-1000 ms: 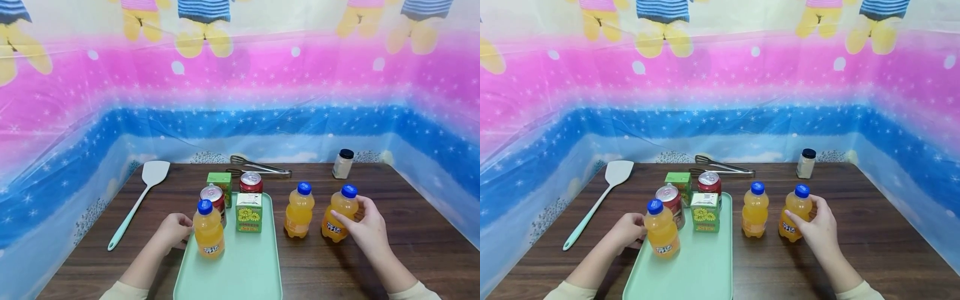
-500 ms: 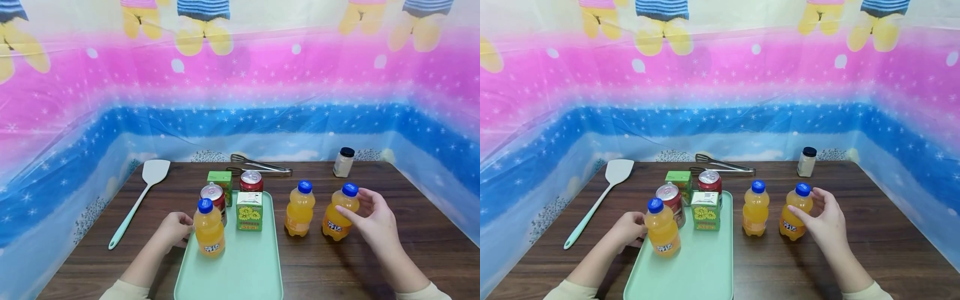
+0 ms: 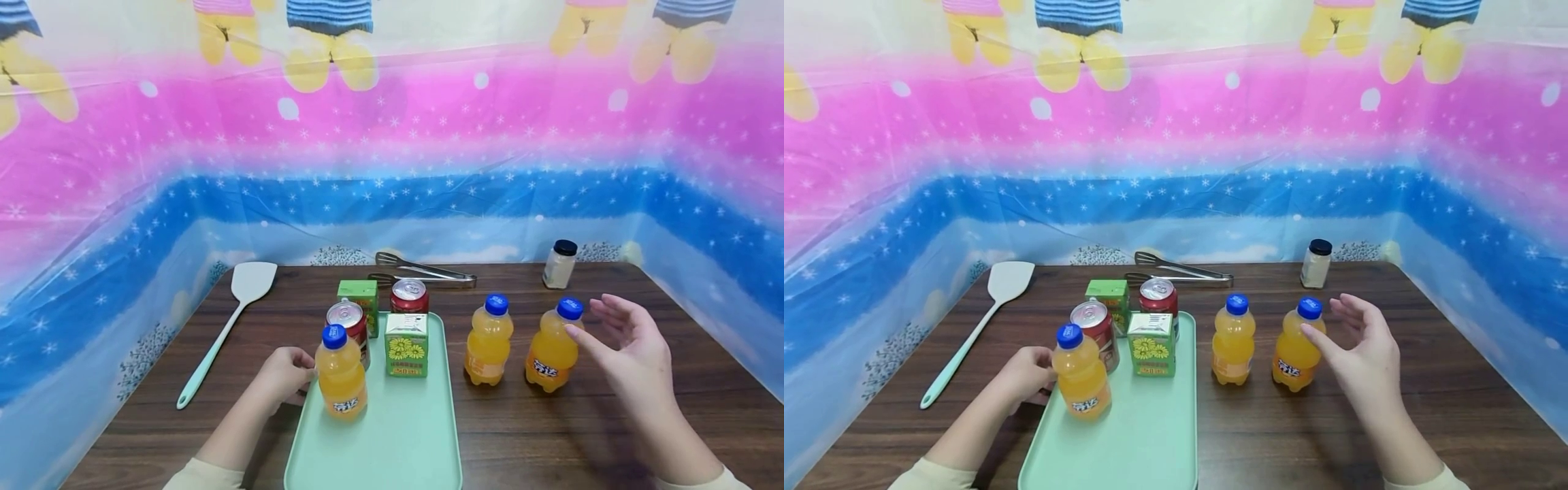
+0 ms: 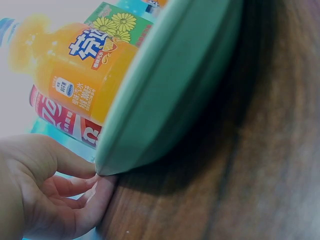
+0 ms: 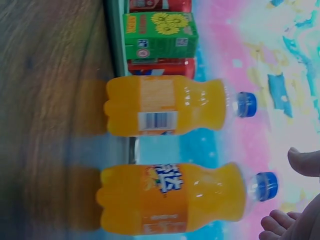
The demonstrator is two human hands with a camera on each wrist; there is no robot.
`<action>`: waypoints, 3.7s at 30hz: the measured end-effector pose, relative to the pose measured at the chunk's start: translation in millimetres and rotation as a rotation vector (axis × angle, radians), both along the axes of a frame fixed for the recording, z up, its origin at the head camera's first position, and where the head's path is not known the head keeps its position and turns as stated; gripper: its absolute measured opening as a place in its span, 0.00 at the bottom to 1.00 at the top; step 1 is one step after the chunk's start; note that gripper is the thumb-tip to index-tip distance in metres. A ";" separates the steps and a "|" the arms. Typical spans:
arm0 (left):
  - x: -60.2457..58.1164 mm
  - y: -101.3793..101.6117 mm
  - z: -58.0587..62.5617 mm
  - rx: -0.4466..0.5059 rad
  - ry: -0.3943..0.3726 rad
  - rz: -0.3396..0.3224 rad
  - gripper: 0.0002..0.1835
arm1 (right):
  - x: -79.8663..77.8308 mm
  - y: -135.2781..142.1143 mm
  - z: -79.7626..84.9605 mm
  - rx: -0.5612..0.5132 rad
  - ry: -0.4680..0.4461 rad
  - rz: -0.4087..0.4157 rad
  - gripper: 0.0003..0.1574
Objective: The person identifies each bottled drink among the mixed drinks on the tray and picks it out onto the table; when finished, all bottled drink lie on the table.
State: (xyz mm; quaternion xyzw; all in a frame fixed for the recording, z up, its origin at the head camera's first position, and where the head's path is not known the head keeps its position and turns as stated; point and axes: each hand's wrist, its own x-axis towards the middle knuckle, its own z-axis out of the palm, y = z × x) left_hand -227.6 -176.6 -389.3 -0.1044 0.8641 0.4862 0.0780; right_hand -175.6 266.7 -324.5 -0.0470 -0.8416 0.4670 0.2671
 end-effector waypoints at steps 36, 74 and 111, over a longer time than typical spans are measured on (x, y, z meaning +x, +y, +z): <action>2.0 0.9 1.1 -0.015 0.009 0.000 0.05 | 28.5 -41.4 0.9 0.108 0.241 0.432 0.39; 2.1 -0.1 2.1 -0.014 0.013 -0.002 0.04 | 7.5 -52.6 -47.1 -0.003 0.006 0.743 0.32; 2.9 0.9 2.8 -0.004 0.002 0.015 0.04 | 9.8 -77.6 -41.8 -0.013 -0.014 0.756 0.32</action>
